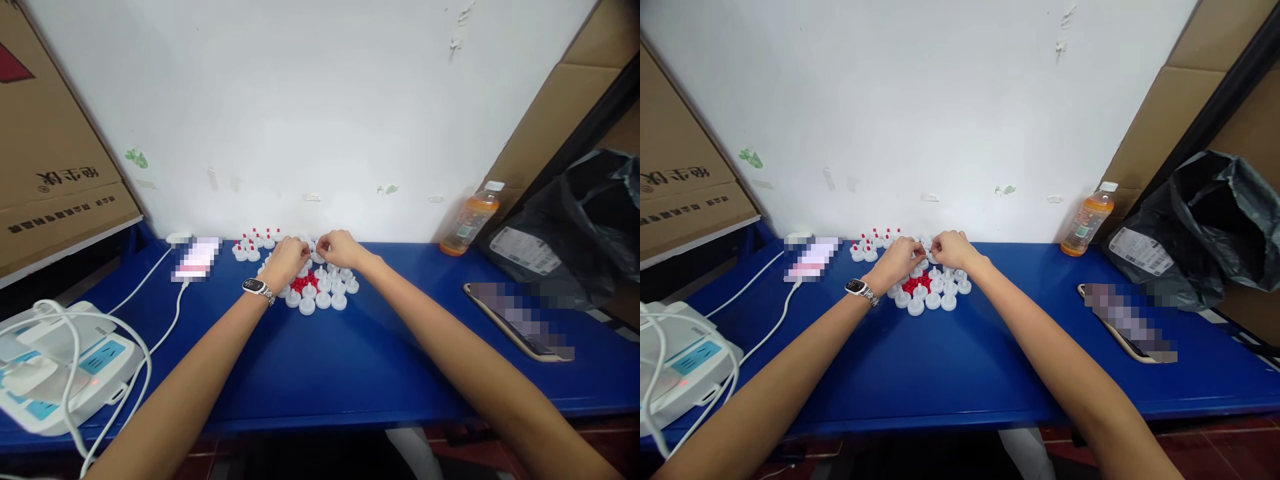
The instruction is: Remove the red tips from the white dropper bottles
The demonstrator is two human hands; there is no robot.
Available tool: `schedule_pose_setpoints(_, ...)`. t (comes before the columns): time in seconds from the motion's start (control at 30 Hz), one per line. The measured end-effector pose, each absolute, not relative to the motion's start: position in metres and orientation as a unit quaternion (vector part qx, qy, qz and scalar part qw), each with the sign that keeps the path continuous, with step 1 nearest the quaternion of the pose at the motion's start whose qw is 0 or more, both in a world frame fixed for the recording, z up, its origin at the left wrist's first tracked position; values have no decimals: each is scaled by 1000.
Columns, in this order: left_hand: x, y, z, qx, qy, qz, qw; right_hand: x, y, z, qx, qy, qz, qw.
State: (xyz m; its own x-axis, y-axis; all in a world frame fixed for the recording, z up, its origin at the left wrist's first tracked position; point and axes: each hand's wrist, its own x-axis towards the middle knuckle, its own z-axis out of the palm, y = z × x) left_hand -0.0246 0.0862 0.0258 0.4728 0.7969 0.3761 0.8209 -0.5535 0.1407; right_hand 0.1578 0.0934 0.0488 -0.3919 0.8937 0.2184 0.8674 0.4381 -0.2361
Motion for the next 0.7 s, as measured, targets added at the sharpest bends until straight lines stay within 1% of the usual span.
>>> schedule_pose_setpoints(0.07,-25,86,26,-858,-470,-205,28,159,92,50,-529,-836,40,145)
schedule_pose_setpoints(0.2,-25,88,24,-858,-470,-206,28,155,95,50,-537,-838,38,86)
schedule_pose_setpoints(0.3,-26,90,23,-859,-468,-203,33,150,99,48,-538,-839,39,68)
schedule_pose_setpoints(0.53,-24,89,24,-858,-466,-217,11,147,99,42,-533,-840,43,86)
schedule_pose_setpoints(0.7,-39,81,33,-847,-459,-268,-15,152,91,45,-541,-830,73,115)
